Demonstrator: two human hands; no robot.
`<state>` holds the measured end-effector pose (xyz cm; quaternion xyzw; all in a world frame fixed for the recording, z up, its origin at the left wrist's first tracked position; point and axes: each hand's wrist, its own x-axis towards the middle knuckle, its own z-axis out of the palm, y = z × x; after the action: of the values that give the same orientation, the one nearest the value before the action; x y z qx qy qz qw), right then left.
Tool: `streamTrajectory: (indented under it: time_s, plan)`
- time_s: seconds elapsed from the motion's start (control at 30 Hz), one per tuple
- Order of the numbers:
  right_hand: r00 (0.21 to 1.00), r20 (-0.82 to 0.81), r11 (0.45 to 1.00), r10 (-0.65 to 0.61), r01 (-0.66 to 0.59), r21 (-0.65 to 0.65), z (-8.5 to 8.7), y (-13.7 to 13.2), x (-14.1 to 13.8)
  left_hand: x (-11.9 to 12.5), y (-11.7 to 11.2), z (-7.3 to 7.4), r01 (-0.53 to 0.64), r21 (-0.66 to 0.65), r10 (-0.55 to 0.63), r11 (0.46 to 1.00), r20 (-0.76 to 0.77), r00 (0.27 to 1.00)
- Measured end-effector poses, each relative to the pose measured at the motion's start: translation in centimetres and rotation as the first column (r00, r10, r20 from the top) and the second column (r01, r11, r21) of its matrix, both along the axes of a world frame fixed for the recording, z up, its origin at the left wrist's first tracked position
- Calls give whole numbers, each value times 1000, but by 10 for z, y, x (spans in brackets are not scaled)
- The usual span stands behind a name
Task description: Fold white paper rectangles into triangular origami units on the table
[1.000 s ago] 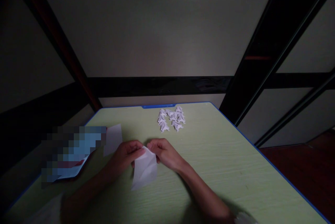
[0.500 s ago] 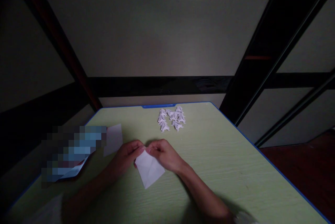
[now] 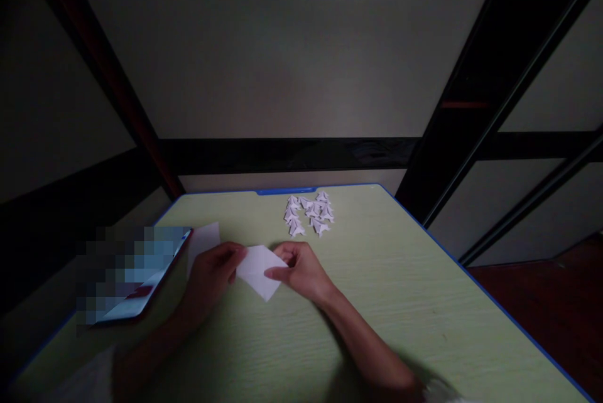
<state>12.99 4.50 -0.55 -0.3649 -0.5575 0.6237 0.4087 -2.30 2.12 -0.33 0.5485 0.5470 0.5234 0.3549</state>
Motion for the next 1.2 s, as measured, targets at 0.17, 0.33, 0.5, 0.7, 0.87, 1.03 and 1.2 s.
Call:
streamTrajectory:
  time_s: [0.17, 0.33, 0.5, 0.7, 0.87, 1.03, 1.2]
  plan:
    - [903, -228, 931, -364, 348, -108, -1, 6, 1, 5, -3, 3, 137, -52, -138, 989, -16, 990]
    - [909, -264, 947, -322, 312, -80, -1, 2, -4, 10, -4, 0, 194, -160, -164, 968, 184, 969]
    - [965, -159, 977, -210, 202, -64, -1, -4, -10, 8, 0, -2, 147, -174, -83, 974, 333, 939]
    - [978, -93, 981, -189, 183, -62, -4, -4, -11, 10, -2, 1, 137, -179, -79, 974, 297, 952]
    - [990, -15, 989, -142, 142, -27, -4, -5, -10, 12, -3, 0, 137, -161, -79, 977, 326, 942]
    - [995, -53, 994, -84, 80, -71, -6, -6, -11, 10, -1, -3, 51, -85, -26, 995, 273, 962]
    - [990, -108, 992, -95, 86, -90, -8, -5, -11, 9, -3, 1, 29, 70, -37, 997, 109, 993]
